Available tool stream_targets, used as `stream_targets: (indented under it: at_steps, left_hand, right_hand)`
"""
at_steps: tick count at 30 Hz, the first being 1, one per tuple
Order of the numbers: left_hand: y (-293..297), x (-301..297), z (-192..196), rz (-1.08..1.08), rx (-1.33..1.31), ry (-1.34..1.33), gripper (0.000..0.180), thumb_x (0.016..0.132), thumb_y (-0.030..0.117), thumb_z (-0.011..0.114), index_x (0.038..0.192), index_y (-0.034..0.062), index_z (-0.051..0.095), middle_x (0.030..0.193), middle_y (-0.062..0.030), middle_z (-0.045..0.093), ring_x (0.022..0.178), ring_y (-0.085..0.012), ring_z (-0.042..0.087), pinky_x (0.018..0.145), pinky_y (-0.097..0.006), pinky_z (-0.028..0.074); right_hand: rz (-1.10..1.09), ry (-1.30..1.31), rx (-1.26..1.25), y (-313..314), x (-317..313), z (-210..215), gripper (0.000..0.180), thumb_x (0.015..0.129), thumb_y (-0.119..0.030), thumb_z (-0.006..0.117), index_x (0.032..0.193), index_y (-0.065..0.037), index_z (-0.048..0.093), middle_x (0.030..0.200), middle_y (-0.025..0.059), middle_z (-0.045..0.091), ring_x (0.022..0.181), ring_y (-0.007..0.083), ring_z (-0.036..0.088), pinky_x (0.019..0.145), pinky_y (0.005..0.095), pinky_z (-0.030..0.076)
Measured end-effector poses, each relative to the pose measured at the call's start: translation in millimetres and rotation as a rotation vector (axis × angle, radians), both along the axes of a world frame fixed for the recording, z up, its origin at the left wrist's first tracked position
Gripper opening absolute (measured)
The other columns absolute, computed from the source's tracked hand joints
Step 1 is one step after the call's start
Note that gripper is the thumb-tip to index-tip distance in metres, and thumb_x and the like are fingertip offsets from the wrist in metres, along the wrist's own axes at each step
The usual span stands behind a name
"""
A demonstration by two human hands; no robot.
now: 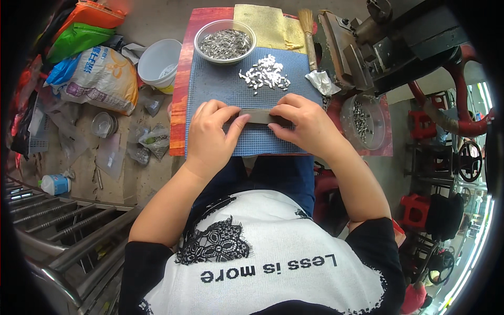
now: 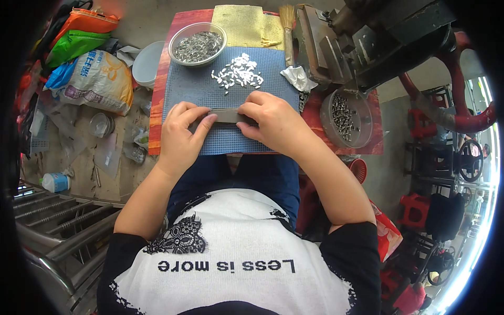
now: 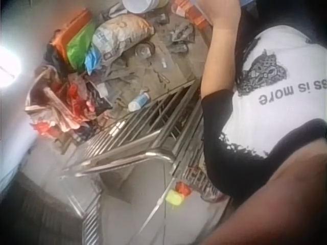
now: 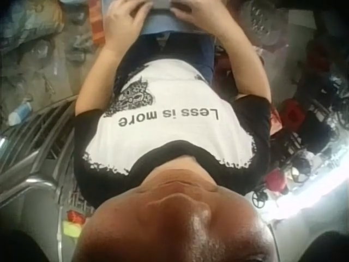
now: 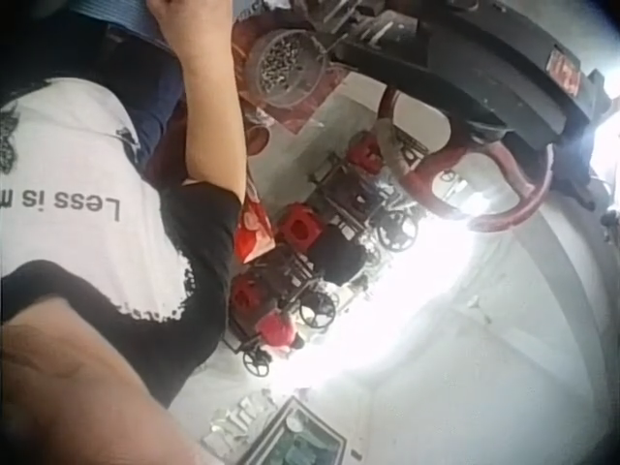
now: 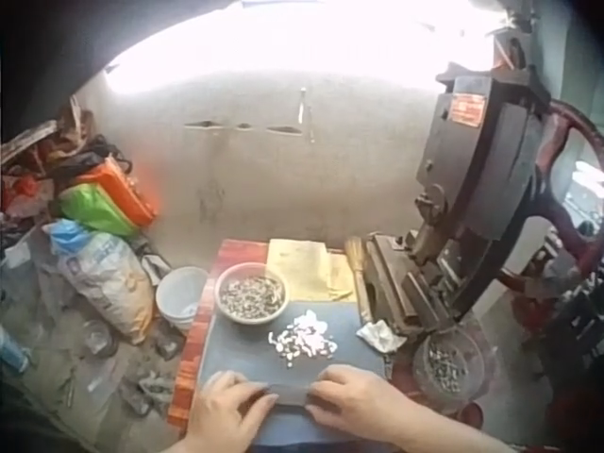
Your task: The recorder is placing small metal fasteners into an alignment tool and then using a manual press to secure them.
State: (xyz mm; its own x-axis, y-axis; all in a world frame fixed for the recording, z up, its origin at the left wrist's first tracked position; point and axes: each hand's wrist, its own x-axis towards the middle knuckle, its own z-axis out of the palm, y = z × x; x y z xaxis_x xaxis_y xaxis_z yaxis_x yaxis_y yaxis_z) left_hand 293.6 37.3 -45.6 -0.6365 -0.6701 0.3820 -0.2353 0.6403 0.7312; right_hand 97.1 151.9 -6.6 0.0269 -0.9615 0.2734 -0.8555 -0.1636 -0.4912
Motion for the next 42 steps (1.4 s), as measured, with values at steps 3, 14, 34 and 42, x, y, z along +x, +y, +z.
stream_targets:
  at_steps: [3,14,34,42]
  left_hand:
    - [-2.4,2.0,1.2,-0.024,0.010,-0.048,0.016,0.086,0.017,0.074,0.093,0.0029,0.071,0.088,-0.0105,0.064,0.086,-0.0294,0.059,0.079,-0.040,0.046]
    - [-15.3,-25.7,36.8,-0.332,0.054,-0.091,0.031,0.079,0.007,0.077,0.105,0.0002,0.061,0.093,-0.0118,0.062,0.087,-0.0254,0.058,0.082,-0.037,0.048]
    - [13.1,-237.7,36.5,-0.391,0.008,0.202,0.132,0.054,0.045,0.092,0.154,-0.0026,0.019,0.140,-0.0275,0.043,0.135,-0.0420,0.040,0.114,-0.048,0.031]
    - [16.2,-235.8,37.7,-0.406,-0.025,0.189,0.132,0.054,0.040,0.095,0.154,-0.0024,0.018,0.140,-0.0262,0.042,0.134,-0.0411,0.040,0.114,-0.047,0.032]
  right_hand:
    - [0.006,-0.019,0.029,-0.8,1.3,5.3,0.023,0.077,-0.011,0.079,0.095,-0.001,0.069,0.089,0.0114,0.063,0.084,0.0303,0.065,0.075,0.0391,0.055]
    - [-0.046,-0.187,0.029,18.1,-21.5,22.0,0.020,0.077,-0.008,0.076,0.093,0.000,0.066,0.084,0.0099,0.061,0.080,0.0238,0.060,0.071,0.0324,0.050]
    - [-0.803,-0.194,-0.040,33.4,-103.8,83.6,0.031,0.086,-0.024,0.071,0.095,0.005,0.071,0.087,0.0228,0.070,0.079,0.0384,0.068,0.074,0.0441,0.053]
    - [-0.852,-0.160,-0.105,39.0,-159.5,32.8,0.034,0.097,-0.029,0.058,0.097,0.004,0.066,0.101,0.0271,0.066,0.097,0.0457,0.062,0.085,0.0487,0.049]
